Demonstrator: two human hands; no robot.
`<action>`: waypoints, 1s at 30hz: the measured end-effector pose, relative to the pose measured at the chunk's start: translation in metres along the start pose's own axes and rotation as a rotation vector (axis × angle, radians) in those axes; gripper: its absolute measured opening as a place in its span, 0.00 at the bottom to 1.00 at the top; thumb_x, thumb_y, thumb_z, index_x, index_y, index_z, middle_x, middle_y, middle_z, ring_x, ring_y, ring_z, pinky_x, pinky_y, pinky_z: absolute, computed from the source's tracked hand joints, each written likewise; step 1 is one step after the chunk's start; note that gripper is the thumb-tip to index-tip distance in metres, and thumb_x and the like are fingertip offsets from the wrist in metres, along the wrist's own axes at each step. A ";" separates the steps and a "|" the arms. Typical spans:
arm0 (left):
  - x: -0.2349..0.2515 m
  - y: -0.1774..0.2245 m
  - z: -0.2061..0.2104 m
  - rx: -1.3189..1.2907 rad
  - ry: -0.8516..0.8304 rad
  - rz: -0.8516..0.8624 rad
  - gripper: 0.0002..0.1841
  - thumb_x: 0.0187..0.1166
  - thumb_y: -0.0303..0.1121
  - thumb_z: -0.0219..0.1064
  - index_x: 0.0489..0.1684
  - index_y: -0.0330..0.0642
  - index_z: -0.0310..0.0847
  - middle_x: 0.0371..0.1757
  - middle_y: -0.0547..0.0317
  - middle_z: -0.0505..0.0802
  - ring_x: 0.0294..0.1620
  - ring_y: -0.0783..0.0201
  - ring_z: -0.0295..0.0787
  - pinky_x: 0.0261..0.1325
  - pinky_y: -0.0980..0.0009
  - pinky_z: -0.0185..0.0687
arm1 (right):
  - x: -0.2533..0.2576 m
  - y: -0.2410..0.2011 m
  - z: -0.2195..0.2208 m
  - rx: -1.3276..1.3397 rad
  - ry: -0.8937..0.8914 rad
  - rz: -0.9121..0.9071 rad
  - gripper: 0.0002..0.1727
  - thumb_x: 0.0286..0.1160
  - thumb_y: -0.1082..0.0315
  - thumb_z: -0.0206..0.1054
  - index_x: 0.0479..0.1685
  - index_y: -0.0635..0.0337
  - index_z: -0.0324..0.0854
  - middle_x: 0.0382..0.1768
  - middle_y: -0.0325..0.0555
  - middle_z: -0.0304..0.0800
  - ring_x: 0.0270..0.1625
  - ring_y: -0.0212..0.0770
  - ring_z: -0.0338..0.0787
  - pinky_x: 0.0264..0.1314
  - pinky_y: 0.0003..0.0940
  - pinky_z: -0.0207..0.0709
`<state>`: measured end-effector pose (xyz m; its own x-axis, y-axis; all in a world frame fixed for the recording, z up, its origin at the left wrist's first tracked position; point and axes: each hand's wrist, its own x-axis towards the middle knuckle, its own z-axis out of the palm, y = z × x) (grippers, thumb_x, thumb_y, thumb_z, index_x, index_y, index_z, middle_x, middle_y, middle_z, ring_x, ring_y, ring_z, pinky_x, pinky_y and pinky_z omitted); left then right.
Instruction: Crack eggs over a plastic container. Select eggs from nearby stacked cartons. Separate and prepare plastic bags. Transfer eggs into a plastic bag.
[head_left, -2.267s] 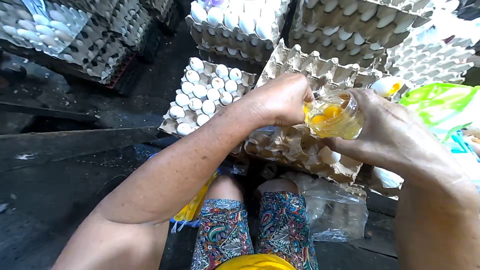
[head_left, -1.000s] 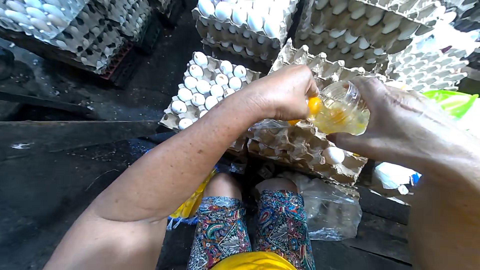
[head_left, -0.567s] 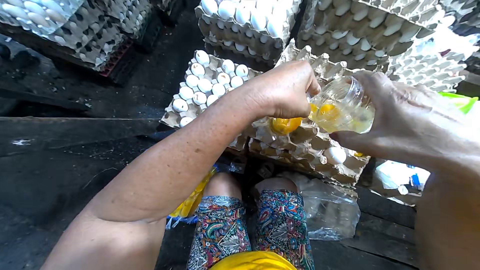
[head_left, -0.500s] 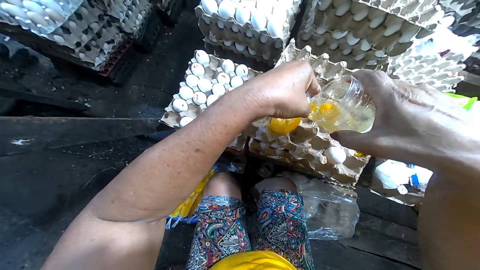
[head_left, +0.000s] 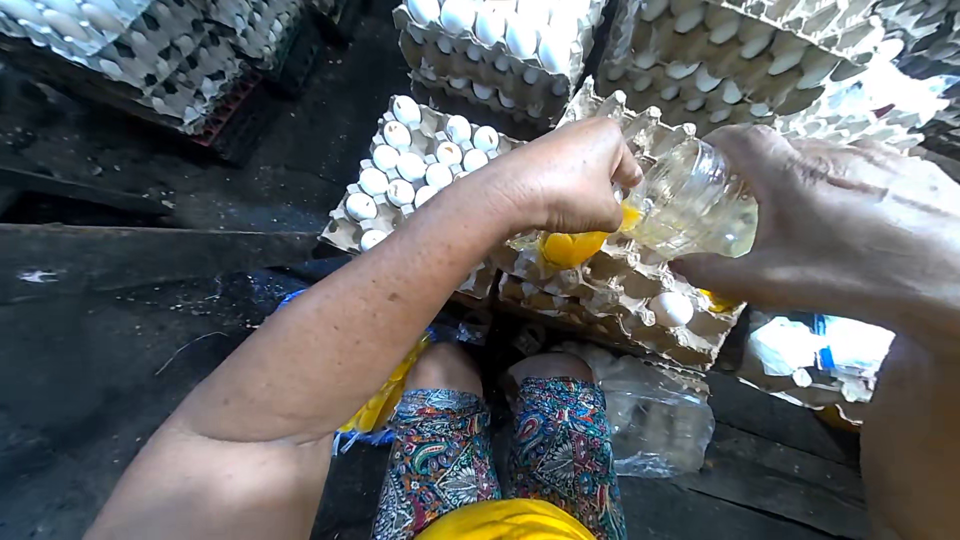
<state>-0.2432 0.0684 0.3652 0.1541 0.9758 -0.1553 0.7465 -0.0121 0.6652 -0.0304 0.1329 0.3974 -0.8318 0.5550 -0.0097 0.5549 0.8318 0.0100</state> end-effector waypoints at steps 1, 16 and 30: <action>0.000 0.000 0.000 -0.007 0.001 -0.007 0.24 0.74 0.30 0.74 0.72 0.44 0.85 0.72 0.55 0.87 0.62 0.65 0.87 0.62 0.65 0.83 | 0.001 0.000 0.000 -0.005 -0.001 -0.004 0.51 0.42 0.39 0.78 0.74 0.56 0.71 0.45 0.60 0.88 0.47 0.68 0.89 0.41 0.70 0.74; -0.008 -0.011 0.005 -0.273 0.077 -0.034 0.24 0.71 0.25 0.75 0.69 0.45 0.87 0.69 0.57 0.89 0.48 0.70 0.90 0.50 0.69 0.86 | -0.005 -0.013 -0.004 0.058 0.002 0.061 0.50 0.48 0.37 0.76 0.75 0.58 0.72 0.50 0.59 0.89 0.53 0.66 0.89 0.51 0.72 0.74; 0.006 -0.068 0.021 -0.463 0.073 0.143 0.25 0.63 0.37 0.82 0.63 0.57 0.91 0.55 0.63 0.97 0.48 0.69 0.96 0.48 0.66 0.95 | -0.003 -0.033 -0.025 -0.028 -0.122 0.025 0.43 0.54 0.47 0.81 0.76 0.51 0.74 0.61 0.52 0.87 0.67 0.56 0.84 0.67 0.64 0.69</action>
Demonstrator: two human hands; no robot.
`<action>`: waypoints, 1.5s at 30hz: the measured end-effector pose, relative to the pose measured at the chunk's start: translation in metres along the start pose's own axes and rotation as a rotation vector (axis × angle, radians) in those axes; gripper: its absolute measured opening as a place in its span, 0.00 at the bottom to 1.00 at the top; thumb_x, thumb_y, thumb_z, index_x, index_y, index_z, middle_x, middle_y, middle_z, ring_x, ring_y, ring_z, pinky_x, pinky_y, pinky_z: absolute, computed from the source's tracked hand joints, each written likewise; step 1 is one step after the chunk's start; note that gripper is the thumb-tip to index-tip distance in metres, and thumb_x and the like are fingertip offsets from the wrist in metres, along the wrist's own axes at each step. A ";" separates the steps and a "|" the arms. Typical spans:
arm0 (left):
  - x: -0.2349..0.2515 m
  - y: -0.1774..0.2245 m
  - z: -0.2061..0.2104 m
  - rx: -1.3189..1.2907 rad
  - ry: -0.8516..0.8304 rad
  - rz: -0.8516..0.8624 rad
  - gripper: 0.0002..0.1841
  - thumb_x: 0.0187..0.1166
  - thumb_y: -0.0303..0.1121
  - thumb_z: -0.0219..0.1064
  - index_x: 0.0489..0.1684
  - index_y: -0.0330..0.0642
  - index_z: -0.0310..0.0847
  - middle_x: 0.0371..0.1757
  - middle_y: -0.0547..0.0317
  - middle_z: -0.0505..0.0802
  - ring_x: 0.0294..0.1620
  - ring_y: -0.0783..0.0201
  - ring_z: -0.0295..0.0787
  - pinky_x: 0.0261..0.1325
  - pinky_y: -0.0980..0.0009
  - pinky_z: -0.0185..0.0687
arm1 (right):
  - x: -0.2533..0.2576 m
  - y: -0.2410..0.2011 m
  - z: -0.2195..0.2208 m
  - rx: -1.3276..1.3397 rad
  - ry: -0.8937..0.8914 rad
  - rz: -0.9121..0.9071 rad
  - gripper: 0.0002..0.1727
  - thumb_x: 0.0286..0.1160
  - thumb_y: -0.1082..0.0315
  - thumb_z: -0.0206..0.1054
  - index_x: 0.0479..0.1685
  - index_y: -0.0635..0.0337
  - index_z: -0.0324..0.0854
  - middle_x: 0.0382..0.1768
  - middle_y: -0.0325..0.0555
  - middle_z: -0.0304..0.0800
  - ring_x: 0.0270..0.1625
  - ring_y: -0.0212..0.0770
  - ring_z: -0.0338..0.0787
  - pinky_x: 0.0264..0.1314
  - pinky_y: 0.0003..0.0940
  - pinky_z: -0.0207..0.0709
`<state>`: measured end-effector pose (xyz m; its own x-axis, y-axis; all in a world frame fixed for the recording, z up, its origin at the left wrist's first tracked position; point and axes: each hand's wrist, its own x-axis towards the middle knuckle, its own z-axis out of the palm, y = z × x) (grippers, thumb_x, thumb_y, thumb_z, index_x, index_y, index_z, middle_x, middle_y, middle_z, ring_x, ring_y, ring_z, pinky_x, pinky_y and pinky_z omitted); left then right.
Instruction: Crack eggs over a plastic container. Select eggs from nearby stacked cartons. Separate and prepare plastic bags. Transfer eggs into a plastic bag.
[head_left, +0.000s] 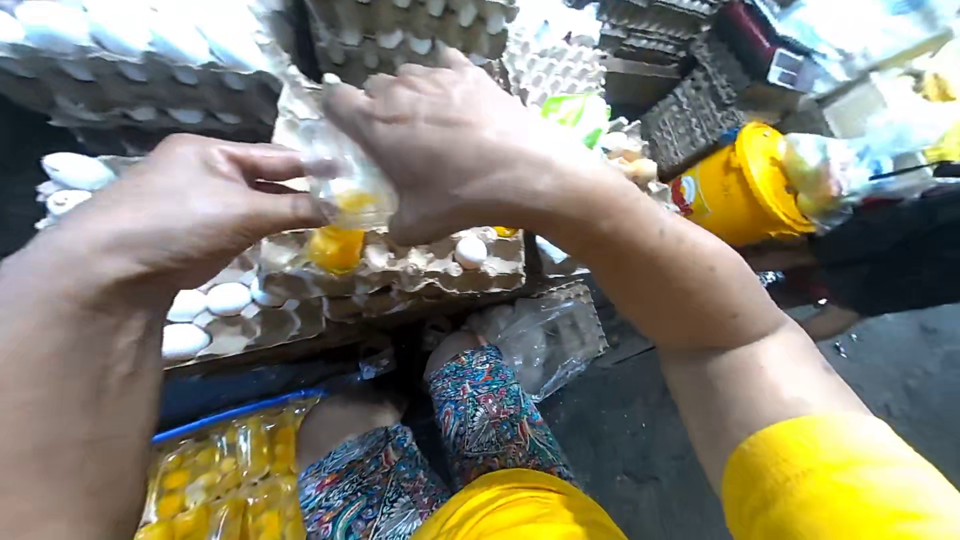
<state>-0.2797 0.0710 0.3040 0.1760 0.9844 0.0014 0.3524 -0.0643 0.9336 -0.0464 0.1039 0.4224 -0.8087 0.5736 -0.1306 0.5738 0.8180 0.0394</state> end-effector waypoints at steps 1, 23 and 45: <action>0.001 -0.005 -0.003 -0.023 -0.010 0.014 0.25 0.62 0.37 0.83 0.63 0.57 0.91 0.56 0.61 0.97 0.50 0.66 0.96 0.50 0.65 0.95 | 0.000 -0.003 -0.005 -0.014 -0.005 -0.011 0.42 0.54 0.48 0.81 0.75 0.52 0.75 0.59 0.53 0.88 0.65 0.56 0.85 0.65 0.63 0.70; -0.017 0.023 0.016 -0.128 0.176 -0.115 0.18 0.72 0.27 0.75 0.61 0.47 0.90 0.49 0.64 0.96 0.45 0.73 0.94 0.51 0.73 0.92 | -0.018 -0.003 0.021 0.112 0.155 -0.009 0.50 0.48 0.57 0.86 0.83 0.49 0.71 0.76 0.51 0.79 0.76 0.56 0.78 0.67 0.62 0.72; -0.043 0.107 0.030 -0.053 0.396 -0.197 0.15 0.76 0.20 0.70 0.60 0.37 0.87 0.53 0.55 0.92 0.43 0.74 0.88 0.53 0.75 0.85 | -0.039 0.051 0.146 1.314 0.642 0.225 0.54 0.51 0.67 0.88 0.85 0.62 0.61 0.73 0.58 0.79 0.68 0.47 0.86 0.67 0.46 0.86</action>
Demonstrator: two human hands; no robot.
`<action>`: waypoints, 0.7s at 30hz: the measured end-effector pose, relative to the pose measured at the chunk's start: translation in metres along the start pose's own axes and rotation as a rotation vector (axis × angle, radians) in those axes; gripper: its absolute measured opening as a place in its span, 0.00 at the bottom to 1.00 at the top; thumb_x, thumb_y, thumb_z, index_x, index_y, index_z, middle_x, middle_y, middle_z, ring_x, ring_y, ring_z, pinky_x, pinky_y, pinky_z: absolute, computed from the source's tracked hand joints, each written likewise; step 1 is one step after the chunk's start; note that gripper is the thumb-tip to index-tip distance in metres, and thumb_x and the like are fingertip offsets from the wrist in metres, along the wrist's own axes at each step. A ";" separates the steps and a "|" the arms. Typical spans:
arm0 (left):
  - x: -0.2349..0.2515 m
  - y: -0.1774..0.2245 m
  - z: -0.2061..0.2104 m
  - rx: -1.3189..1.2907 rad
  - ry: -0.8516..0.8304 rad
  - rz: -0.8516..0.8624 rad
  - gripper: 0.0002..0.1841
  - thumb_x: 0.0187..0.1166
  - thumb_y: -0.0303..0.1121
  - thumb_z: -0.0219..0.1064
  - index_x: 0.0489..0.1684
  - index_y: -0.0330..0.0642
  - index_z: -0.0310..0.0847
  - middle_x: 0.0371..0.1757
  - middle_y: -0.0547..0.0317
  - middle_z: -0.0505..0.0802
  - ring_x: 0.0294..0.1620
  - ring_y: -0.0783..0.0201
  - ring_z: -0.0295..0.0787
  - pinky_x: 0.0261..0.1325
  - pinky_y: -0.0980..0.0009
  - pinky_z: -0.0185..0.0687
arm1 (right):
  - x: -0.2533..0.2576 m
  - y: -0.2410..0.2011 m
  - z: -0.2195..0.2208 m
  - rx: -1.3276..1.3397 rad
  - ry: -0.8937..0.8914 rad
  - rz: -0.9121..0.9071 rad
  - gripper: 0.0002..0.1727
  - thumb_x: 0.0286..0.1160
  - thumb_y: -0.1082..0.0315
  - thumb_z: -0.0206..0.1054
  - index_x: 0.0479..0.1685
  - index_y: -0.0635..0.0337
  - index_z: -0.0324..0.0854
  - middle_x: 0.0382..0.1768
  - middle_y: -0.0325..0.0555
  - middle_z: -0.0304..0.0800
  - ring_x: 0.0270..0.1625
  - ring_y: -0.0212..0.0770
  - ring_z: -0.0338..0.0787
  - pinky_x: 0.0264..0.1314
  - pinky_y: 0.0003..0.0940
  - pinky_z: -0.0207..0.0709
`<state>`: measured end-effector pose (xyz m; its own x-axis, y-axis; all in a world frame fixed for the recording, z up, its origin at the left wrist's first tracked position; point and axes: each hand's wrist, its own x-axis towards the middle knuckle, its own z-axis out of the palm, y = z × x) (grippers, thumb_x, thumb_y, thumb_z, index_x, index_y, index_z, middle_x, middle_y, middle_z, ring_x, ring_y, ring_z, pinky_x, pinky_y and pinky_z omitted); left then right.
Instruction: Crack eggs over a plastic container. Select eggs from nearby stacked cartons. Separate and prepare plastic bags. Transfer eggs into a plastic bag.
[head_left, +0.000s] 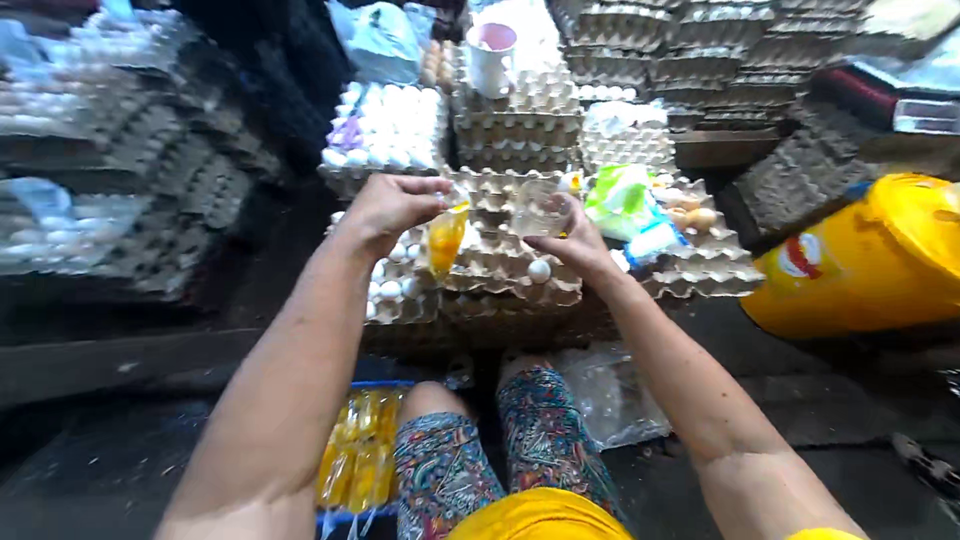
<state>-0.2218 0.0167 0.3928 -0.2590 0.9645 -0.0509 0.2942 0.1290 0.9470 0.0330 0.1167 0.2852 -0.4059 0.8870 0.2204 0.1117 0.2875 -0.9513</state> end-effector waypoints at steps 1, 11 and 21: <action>-0.001 0.001 -0.002 -0.005 0.000 0.005 0.15 0.76 0.19 0.70 0.60 0.37 0.87 0.53 0.55 0.92 0.43 0.73 0.88 0.53 0.74 0.85 | 0.000 0.002 0.003 -0.008 0.002 0.013 0.54 0.50 0.66 0.88 0.85 0.61 0.61 0.73 0.57 0.79 0.68 0.47 0.86 0.67 0.46 0.85; -0.015 0.023 -0.001 -0.037 0.020 -0.015 0.13 0.75 0.18 0.70 0.57 0.34 0.88 0.53 0.56 0.92 0.43 0.74 0.88 0.52 0.76 0.85 | 0.006 0.019 0.025 -0.423 -0.091 0.069 0.64 0.56 0.52 0.88 0.94 0.57 0.46 0.71 0.67 0.82 0.70 0.66 0.85 0.72 0.69 0.74; -0.014 0.022 0.003 0.042 -0.022 0.003 0.16 0.73 0.17 0.70 0.58 0.35 0.89 0.58 0.54 0.93 0.54 0.70 0.89 0.61 0.74 0.84 | -0.011 -0.045 0.005 -0.425 0.060 -0.145 0.27 0.84 0.70 0.60 0.81 0.68 0.69 0.72 0.65 0.80 0.70 0.57 0.85 0.72 0.53 0.79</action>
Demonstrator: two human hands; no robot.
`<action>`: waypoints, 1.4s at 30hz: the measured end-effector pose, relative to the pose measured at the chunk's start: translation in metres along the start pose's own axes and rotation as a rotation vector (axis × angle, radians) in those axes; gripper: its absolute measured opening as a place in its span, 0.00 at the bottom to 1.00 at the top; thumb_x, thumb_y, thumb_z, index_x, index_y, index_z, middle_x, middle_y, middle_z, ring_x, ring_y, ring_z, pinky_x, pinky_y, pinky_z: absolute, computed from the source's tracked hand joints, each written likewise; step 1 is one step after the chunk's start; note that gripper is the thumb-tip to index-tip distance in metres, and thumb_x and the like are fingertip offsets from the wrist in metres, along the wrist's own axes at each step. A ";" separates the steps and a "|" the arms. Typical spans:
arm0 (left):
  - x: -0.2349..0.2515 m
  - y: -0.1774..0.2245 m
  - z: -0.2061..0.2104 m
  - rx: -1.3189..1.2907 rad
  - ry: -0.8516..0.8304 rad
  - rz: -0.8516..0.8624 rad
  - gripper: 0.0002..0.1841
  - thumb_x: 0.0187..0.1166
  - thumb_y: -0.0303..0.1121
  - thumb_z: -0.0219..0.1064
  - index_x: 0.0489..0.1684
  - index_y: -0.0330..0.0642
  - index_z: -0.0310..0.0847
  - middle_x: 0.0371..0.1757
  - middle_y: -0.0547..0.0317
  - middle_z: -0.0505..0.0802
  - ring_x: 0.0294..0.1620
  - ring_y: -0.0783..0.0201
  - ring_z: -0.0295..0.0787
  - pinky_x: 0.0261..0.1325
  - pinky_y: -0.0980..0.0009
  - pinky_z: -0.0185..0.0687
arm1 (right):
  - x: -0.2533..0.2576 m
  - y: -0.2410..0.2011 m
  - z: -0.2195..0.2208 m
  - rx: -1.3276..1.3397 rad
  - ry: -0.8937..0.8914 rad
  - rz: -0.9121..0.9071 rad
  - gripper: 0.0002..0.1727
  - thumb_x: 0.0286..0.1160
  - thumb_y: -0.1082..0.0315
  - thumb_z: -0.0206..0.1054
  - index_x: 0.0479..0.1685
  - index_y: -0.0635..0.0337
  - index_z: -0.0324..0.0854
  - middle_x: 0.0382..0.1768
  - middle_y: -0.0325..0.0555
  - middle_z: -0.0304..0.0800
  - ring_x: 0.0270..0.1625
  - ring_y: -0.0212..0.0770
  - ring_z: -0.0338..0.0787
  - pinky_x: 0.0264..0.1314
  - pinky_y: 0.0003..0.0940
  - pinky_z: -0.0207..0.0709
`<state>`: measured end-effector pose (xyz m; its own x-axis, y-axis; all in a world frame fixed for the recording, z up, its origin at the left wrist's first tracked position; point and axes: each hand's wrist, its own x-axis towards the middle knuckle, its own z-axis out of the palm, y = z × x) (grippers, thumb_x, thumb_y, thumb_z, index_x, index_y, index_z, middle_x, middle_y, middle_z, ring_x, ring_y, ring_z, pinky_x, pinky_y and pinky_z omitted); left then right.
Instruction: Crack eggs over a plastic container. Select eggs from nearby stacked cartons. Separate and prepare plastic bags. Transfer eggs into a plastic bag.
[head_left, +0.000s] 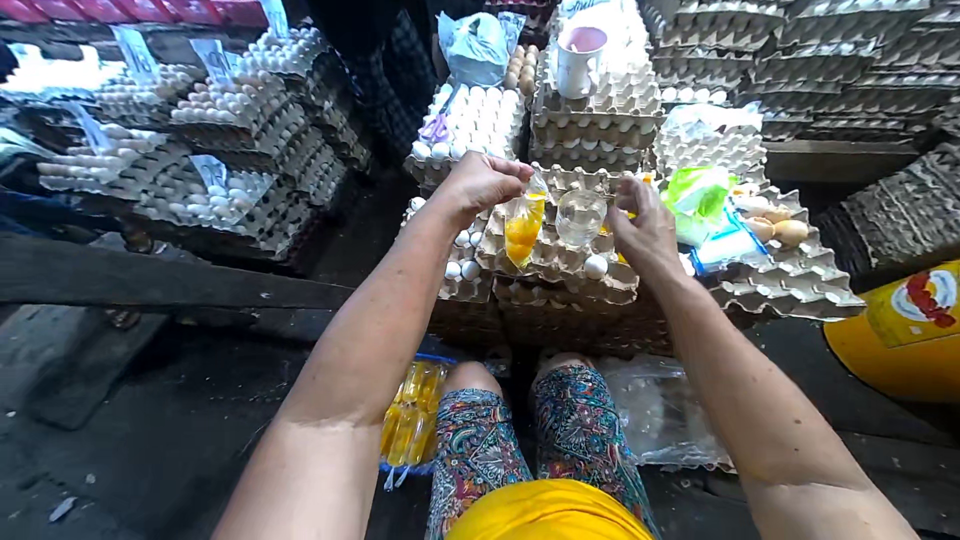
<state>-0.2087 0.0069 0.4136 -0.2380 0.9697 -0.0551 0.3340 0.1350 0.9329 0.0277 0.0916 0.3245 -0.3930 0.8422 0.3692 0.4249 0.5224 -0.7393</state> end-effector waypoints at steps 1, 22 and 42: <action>0.001 0.000 0.000 0.020 -0.006 0.000 0.17 0.73 0.18 0.70 0.59 0.36 0.89 0.58 0.54 0.93 0.55 0.70 0.89 0.61 0.74 0.83 | 0.007 -0.009 -0.001 0.043 -0.027 -0.047 0.22 0.87 0.67 0.59 0.76 0.67 0.75 0.68 0.61 0.85 0.66 0.52 0.88 0.70 0.49 0.80; 0.001 0.001 0.002 0.059 0.011 -0.008 0.16 0.74 0.18 0.68 0.59 0.38 0.87 0.54 0.55 0.91 0.44 0.70 0.87 0.51 0.73 0.83 | 0.080 -0.086 0.021 0.126 -0.469 0.236 0.06 0.80 0.72 0.68 0.50 0.62 0.84 0.34 0.42 0.87 0.27 0.29 0.81 0.32 0.26 0.75; 0.030 -0.011 0.000 0.282 0.164 0.025 0.17 0.86 0.41 0.62 0.61 0.38 0.82 0.52 0.39 0.90 0.46 0.49 0.90 0.55 0.44 0.84 | 0.086 -0.093 0.022 0.076 -0.351 0.209 0.12 0.80 0.64 0.67 0.37 0.66 0.86 0.39 0.54 0.92 0.43 0.49 0.91 0.45 0.55 0.83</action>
<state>-0.2198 0.0342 0.4017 -0.3626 0.9308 0.0457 0.5756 0.1851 0.7965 -0.0633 0.1124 0.4126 -0.5649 0.8252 0.0019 0.4684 0.3226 -0.8225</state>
